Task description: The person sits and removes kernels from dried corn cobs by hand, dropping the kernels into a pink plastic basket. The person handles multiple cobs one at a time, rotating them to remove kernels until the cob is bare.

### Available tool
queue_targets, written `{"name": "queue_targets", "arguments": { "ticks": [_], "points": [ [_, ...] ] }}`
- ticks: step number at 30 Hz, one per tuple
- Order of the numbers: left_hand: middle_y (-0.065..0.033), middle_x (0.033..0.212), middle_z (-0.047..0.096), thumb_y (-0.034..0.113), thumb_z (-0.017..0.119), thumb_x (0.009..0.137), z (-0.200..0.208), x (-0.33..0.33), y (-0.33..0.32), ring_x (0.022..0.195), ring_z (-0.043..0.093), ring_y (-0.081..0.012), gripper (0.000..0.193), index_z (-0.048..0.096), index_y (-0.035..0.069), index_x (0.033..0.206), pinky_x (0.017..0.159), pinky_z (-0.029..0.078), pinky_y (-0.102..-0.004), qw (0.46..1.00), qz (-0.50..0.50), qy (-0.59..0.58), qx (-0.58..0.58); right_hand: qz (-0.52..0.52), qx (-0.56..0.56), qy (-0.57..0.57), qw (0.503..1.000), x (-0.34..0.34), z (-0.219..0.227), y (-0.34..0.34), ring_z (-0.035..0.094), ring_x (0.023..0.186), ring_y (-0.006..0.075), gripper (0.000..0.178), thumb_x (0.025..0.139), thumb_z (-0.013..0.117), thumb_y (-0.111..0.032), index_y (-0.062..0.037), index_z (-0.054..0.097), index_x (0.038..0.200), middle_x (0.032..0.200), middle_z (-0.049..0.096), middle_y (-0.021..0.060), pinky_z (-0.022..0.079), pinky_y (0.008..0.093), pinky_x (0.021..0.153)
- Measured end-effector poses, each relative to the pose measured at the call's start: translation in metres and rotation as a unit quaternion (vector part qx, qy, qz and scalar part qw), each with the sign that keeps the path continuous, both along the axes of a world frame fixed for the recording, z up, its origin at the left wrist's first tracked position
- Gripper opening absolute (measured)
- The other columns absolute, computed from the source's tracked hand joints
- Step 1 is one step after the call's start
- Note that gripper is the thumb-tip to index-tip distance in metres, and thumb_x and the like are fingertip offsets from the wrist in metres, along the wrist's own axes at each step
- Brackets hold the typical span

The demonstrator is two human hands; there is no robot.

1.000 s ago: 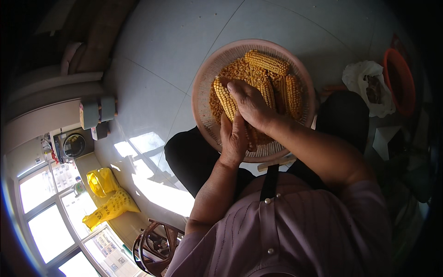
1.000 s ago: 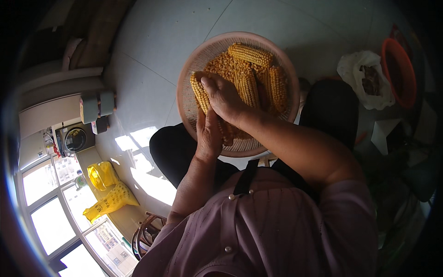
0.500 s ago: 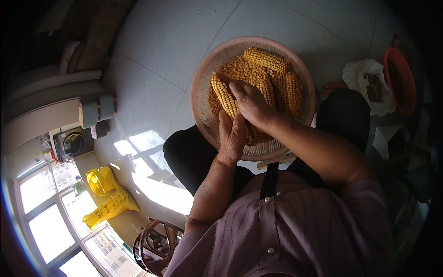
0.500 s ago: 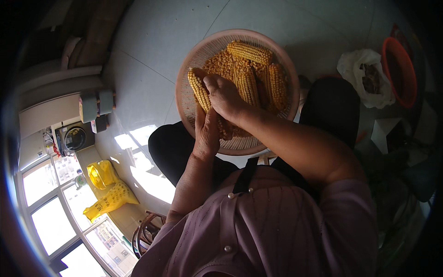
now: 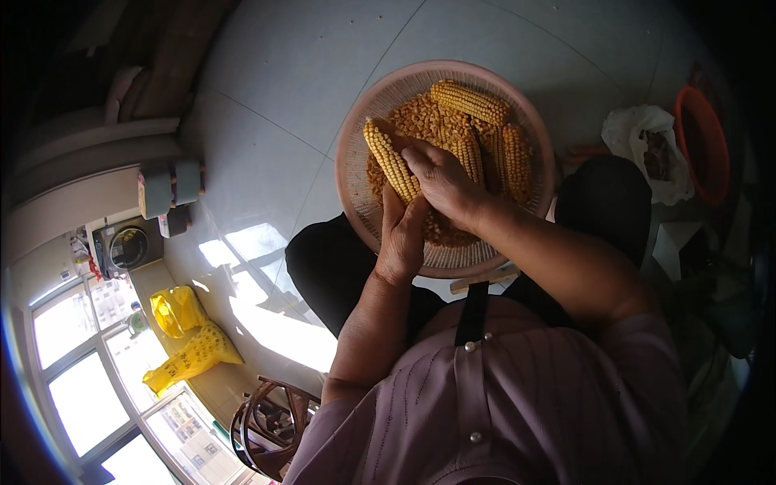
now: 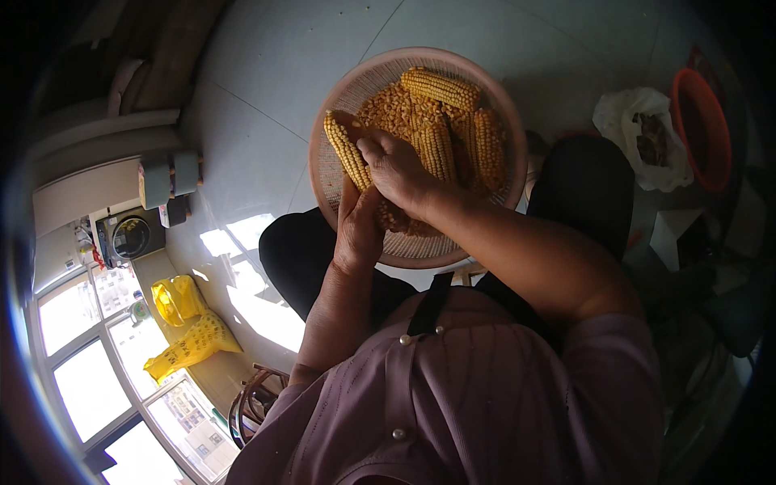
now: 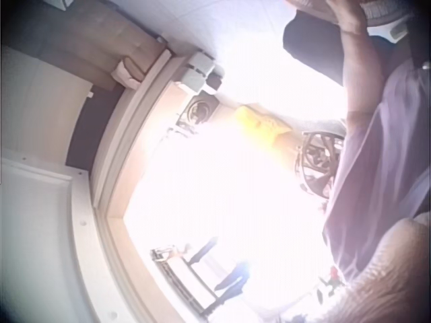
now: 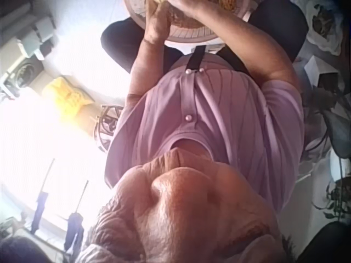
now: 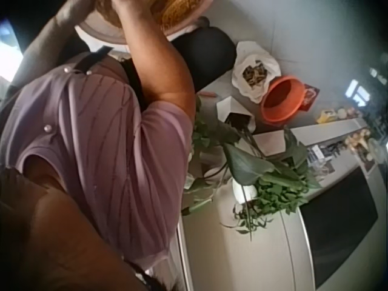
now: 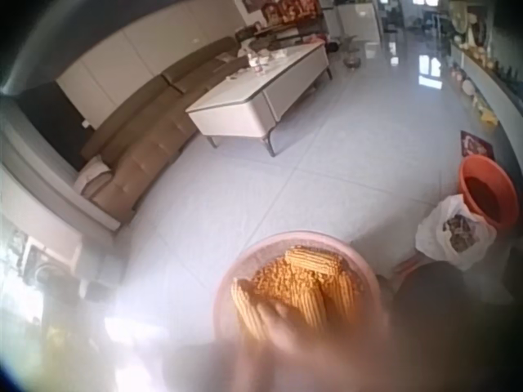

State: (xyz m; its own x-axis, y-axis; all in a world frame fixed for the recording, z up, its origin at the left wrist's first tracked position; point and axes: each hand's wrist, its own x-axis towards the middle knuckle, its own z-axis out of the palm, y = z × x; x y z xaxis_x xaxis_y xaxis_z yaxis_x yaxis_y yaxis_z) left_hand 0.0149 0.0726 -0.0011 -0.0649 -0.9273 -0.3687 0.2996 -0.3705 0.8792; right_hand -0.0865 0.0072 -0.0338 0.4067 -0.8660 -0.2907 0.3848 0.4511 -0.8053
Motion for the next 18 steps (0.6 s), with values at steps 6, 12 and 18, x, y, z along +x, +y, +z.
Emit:
{"name": "queue_targets", "arguments": {
  "ticks": [6,12,18],
  "points": [
    [-0.0108,0.126,0.058,0.01,0.052,0.095,0.009,-0.001,-0.005,0.111,0.06,-0.0203,0.045,0.043,0.002,0.139,0.092,0.051,-0.0324,1.0,0.017,0.014,0.009,0.024,0.068,0.013,0.997,-0.006,0.031,-0.001,0.061,0.106,0.022,0.054,0.1,0.053,-0.042,0.0011,0.051,0.133,0.12,0.059,0.0152,0.05,0.0351,0.091],
    [-0.0121,0.127,0.055,0.007,0.056,0.091,0.004,0.001,-0.005,0.116,0.057,-0.0228,0.053,0.038,0.002,0.14,0.097,0.049,-0.0355,0.999,0.008,0.028,0.015,0.055,-0.016,0.068,0.996,-0.005,0.011,0.002,0.059,0.111,0.0189,0.048,0.104,0.049,-0.035,-0.0013,0.048,0.138,0.121,0.059,0.0128,0.049,0.0335,0.096],
    [-0.0124,0.12,0.059,0.01,0.056,0.086,0.003,0.003,-0.008,0.107,0.06,-0.0216,0.054,0.042,0.002,0.137,0.09,0.051,-0.0326,0.997,0.021,0.066,0.021,0.015,0.022,0.041,0.999,-0.006,0.005,0.001,0.059,0.108,0.0147,0.044,0.106,0.044,-0.034,-0.0035,0.05,0.138,0.119,0.06,0.0095,0.05,0.0329,0.096]
  ]
}}
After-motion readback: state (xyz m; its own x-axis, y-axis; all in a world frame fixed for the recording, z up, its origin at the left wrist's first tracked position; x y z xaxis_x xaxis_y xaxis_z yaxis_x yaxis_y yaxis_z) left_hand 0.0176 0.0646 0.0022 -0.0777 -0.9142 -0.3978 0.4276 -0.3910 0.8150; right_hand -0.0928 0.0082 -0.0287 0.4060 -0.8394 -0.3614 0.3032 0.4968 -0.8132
